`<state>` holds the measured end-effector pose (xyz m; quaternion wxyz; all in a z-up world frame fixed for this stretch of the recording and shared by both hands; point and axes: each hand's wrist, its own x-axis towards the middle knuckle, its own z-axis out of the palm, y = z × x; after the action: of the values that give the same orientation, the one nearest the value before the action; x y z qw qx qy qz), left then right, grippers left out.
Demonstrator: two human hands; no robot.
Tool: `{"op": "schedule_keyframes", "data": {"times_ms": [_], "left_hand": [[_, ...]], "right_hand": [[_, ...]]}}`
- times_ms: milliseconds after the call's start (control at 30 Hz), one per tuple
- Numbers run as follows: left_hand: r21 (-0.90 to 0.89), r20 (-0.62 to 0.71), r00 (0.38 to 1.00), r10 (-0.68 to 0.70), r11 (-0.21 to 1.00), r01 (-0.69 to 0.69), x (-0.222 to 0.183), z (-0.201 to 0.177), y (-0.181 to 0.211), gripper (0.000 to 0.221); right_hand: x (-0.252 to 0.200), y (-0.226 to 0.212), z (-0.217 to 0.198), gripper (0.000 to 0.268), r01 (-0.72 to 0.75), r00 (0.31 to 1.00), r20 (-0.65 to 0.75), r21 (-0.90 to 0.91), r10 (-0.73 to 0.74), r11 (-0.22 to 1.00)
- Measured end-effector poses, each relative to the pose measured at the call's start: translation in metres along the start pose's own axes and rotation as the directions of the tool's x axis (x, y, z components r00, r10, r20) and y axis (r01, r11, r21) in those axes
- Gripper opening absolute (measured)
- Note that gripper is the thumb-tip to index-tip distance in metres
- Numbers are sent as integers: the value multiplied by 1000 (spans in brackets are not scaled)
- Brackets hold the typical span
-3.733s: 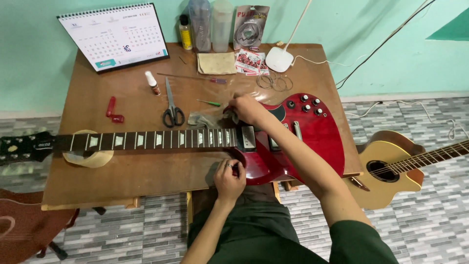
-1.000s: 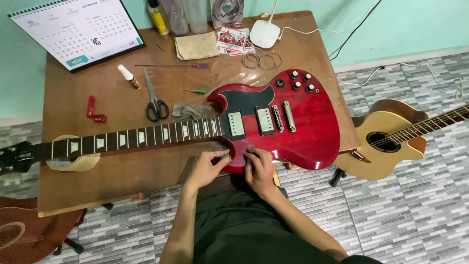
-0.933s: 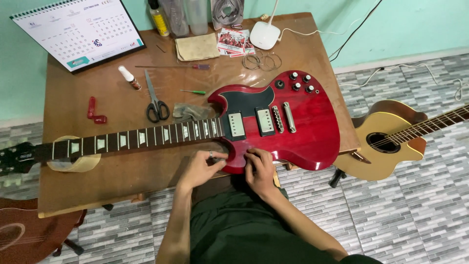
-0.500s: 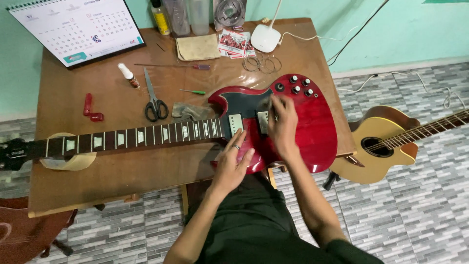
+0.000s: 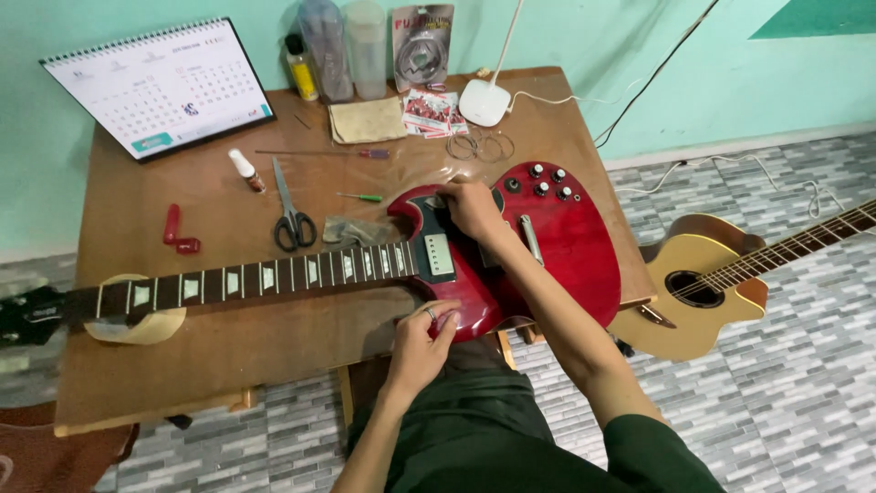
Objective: The person wipes the body and fretboard of a red electric guitar with a cloth, adjusts the knobs, and then handles a metal string by hand.
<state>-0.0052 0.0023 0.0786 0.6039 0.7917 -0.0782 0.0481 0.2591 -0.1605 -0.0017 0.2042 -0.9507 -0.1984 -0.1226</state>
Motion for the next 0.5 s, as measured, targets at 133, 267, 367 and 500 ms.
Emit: {"op": "schedule_keyframes", "data": {"times_ms": [133, 267, 367, 500], "left_hand": [[-21, 29, 999, -45, 999, 45, -9, -22, 14, 21], [-184, -40, 968, -249, 954, 238, -17, -21, -5, 23], [-204, -79, 962, -262, 949, 242, -18, -22, -3, 23], [-227, -59, 959, -277, 939, 258, -19, -19, 3, 23]], "right_hand": [[-4, 31, -35, 21, 20, 1000, 15, -370, -15, 929], [-11, 51, -18, 15, 119, 992, 17, -483, -126, 868], [-5, -14, -17, 23, 38, 999, 48, -328, -23, 944], [-9, -55, -9, 31, 69, 997, -18, -131, -72, 989]]}}
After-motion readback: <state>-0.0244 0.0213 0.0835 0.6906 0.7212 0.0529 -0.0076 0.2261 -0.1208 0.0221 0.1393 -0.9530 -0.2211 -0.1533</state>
